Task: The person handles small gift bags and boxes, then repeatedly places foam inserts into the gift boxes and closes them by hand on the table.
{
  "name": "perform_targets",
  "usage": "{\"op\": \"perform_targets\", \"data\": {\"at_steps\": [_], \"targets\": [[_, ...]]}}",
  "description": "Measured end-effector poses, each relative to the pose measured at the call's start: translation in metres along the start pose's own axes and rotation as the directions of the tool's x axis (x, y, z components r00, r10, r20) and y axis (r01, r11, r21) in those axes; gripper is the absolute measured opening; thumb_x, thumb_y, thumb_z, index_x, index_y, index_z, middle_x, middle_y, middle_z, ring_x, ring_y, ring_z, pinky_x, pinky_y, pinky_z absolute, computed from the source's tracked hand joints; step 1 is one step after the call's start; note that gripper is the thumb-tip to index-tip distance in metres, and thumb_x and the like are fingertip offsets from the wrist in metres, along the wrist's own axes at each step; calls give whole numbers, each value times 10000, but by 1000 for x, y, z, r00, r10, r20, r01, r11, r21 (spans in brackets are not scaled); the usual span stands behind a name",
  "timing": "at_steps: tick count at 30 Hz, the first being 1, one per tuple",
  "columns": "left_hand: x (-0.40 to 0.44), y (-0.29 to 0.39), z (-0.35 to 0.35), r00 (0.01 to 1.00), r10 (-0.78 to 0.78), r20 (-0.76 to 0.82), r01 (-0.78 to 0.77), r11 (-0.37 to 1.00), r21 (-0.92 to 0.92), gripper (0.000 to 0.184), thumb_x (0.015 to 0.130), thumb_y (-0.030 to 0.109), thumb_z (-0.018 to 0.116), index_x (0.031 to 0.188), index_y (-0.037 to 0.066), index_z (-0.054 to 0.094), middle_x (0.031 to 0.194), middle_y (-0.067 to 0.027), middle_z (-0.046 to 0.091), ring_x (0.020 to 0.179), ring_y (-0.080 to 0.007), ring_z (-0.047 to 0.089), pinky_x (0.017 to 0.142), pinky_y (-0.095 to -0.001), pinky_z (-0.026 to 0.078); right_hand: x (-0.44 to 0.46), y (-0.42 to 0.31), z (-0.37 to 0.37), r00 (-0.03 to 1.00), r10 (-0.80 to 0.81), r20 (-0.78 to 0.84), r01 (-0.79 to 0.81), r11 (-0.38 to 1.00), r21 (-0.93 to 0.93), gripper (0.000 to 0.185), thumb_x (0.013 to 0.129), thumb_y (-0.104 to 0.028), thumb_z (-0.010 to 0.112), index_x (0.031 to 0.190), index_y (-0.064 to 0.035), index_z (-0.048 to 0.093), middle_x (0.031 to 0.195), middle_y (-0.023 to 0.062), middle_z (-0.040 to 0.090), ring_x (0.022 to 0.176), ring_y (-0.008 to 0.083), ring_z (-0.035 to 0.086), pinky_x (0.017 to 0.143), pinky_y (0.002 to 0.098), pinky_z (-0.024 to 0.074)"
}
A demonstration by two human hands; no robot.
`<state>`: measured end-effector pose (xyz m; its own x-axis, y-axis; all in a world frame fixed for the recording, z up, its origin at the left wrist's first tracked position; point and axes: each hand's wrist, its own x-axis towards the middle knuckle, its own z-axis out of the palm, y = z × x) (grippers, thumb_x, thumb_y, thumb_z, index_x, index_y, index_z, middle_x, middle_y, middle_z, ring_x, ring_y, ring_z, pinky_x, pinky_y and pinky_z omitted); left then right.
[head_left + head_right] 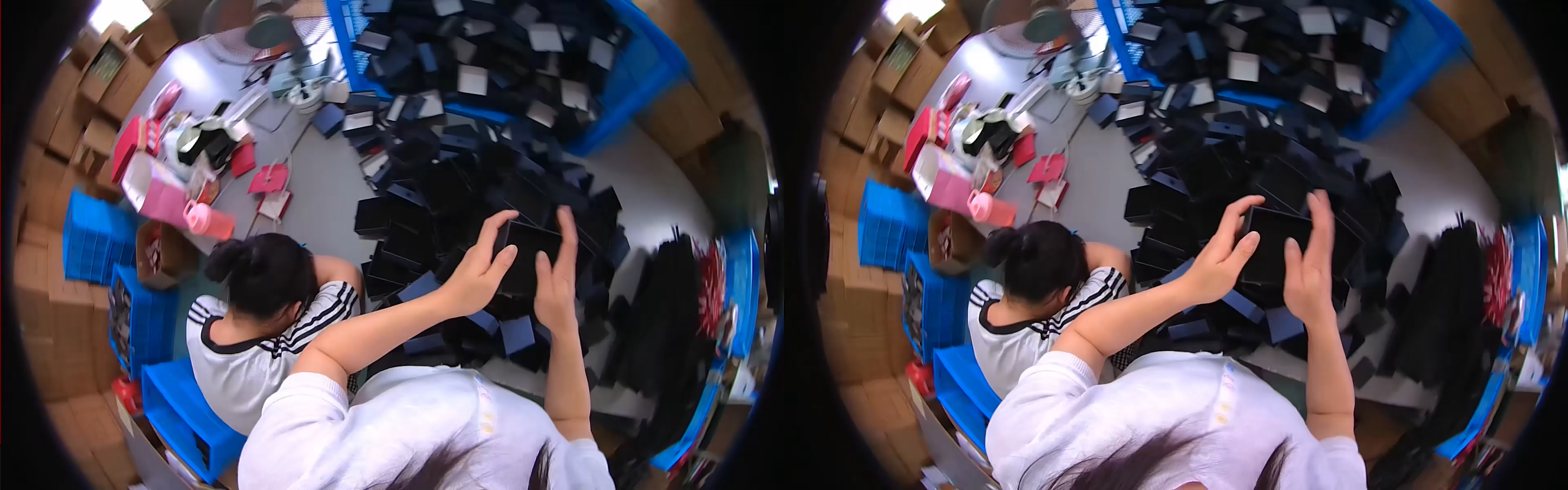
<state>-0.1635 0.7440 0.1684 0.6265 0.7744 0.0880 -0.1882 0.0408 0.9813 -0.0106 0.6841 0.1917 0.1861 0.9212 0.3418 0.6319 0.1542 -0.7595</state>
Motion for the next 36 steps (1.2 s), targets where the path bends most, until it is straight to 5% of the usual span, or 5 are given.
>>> {"op": "perform_targets", "data": {"at_steps": [5, 12, 24, 30, 36], "targets": [[0, 16, 9, 996, -78, 48, 75, 995, 69, 798, 712, -33, 670, 1407, 64, 291, 1358, -144, 389, 1230, -250, 457, 1021, -341, 405, -38, 8, 8, 981, -4, -192, 86, 901, 425, 550, 869, -76, 523, 1387, -3, 357, 1345, 179, 453, 1236, 312, 472, 1048, 375, 355], [10, 0, -36, 953, -298, -48, 276, 925, -261, 956, 670, -151, 684, 1465, 175, 265, 1237, -112, 490, 1117, -242, 551, 933, -347, 503, -178, 153, -78, 656, 248, -713, -603, 740, -297, 428, 779, -36, 575, 1203, -4, 528, 1200, 182, 546, 1158, 355, 496, 995, 422, 395], [106, -21, -143, 847, 229, -480, -46, 931, 363, 435, 815, 129, 663, 1223, 27, 551, 1167, -149, 602, 1060, -242, 593, 901, -359, 480, -276, 237, -47, 633, 693, -344, -735, 400, -547, 935, 595, -156, 772, 1417, -188, 327, 1360, 219, 380, 1196, 443, 426, 1026, 492, 369], [170, -169, -371, 586, 298, -754, 495, 604, 624, 403, 746, 186, 687, 1094, -6, 620, 1054, -230, 649, 939, -348, 648, 852, -410, 495, -239, 215, -56, 614, 667, -422, -715, 244, -655, 862, 677, -242, 812, 1408, -151, 364, 1370, 206, 400, 1240, 410, 393, 1063, 462, 323], [155, -85, -246, 741, 362, -565, 124, 753, 646, 236, 820, 82, 637, 1043, 10, 669, 980, -124, 679, 917, -188, 665, 820, -283, 506, -115, 97, -32, 873, 258, -414, -424, 821, -383, 314, 764, -88, 700, 1059, -17, 620, 982, 151, 609, 918, 332, 584, 844, 399, 464]]}}
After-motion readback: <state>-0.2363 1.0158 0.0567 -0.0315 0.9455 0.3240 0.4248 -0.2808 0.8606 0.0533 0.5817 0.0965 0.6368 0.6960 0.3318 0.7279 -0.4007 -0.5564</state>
